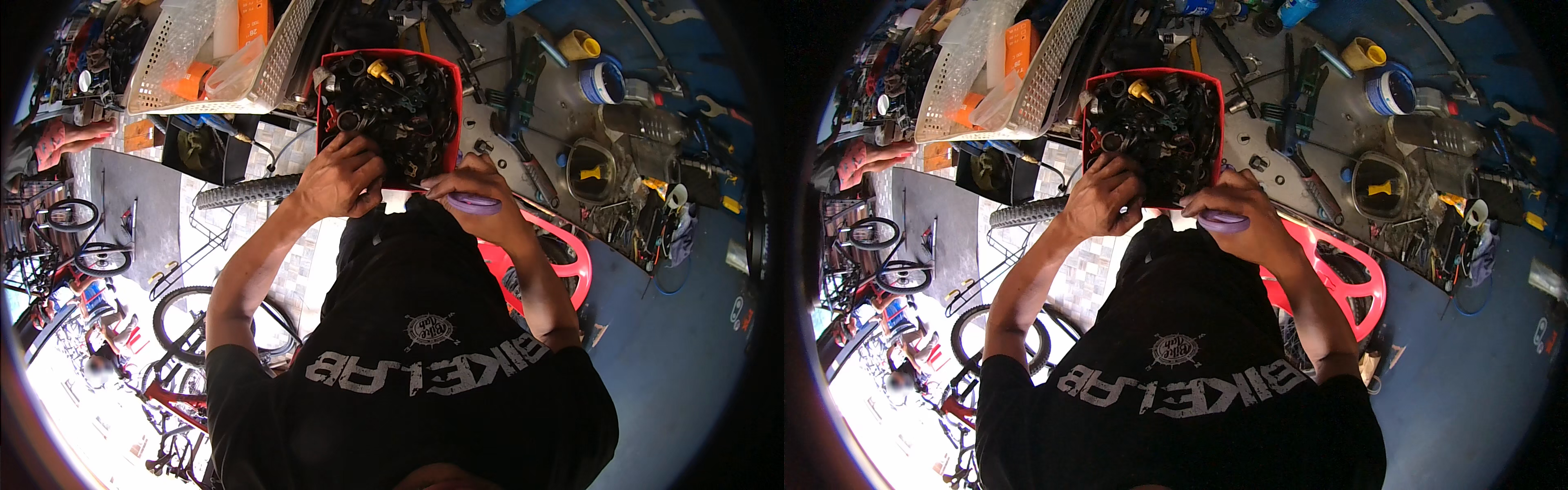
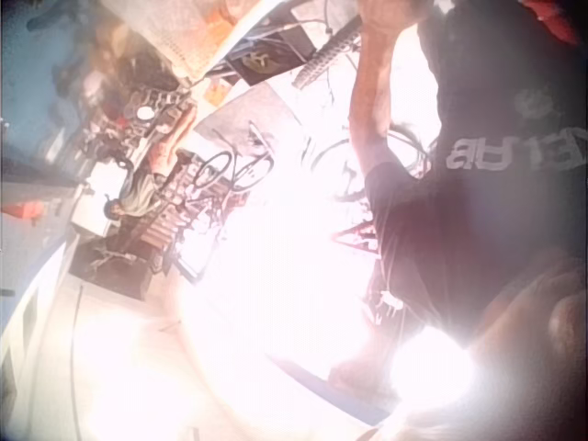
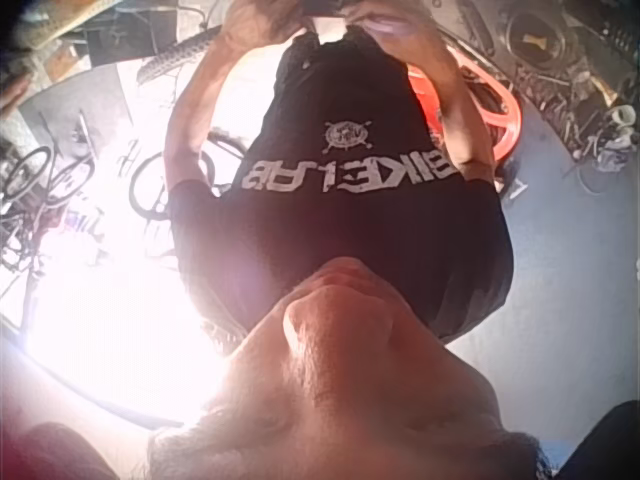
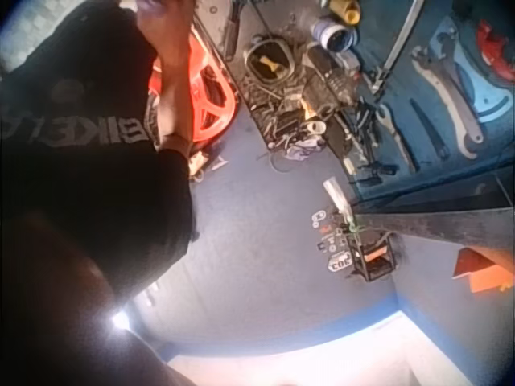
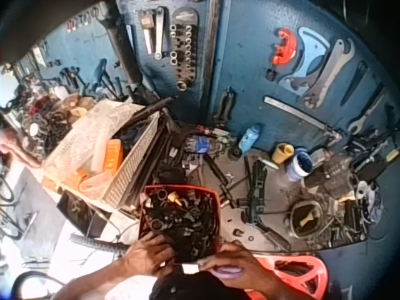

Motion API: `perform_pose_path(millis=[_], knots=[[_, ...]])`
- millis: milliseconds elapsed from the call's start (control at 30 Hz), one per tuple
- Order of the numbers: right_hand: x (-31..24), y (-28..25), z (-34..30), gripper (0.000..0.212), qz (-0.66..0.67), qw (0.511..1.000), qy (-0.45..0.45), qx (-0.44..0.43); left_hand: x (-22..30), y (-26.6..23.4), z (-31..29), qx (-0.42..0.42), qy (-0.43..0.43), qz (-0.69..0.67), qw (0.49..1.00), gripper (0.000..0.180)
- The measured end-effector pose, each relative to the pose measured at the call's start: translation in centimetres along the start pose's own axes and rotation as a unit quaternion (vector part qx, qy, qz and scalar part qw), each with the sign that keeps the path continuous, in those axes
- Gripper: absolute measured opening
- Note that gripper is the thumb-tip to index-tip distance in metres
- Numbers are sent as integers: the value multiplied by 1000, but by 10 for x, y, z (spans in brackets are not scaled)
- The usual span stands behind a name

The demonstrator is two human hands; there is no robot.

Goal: The person organizes bicycle parts and tools on a workbench. They move a bicycle wheel, handle a red parts bin, and use a small tool to sort components inside the bin.

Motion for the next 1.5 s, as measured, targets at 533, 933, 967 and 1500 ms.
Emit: perform_pose_path(millis=[533,933,967,1500], knots=[[0,11,-10,25,-243,964,-102,27,1,0,-1,4,1,6,1000,22],[6,-9,-24,33,-248,959,-94,99,1,-1,2,13,0,-4,1000,24],[7,-10,-24,34,-235,962,-90,106,1,-1,2,13,-4,-7,1000,24],[42,-9,1,15,-63,976,73,196,1,-5,5,39,-20,-12,999,19]])
Point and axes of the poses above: each hand's wrist, its own z-axis towards the middle knuckle, its own y-axis out of the palm, x = y × z, the point moved 8 cm from there along z, towards the middle knuckle, and after that the axes turned 5 degrees about -z, right-handed, at the moved point
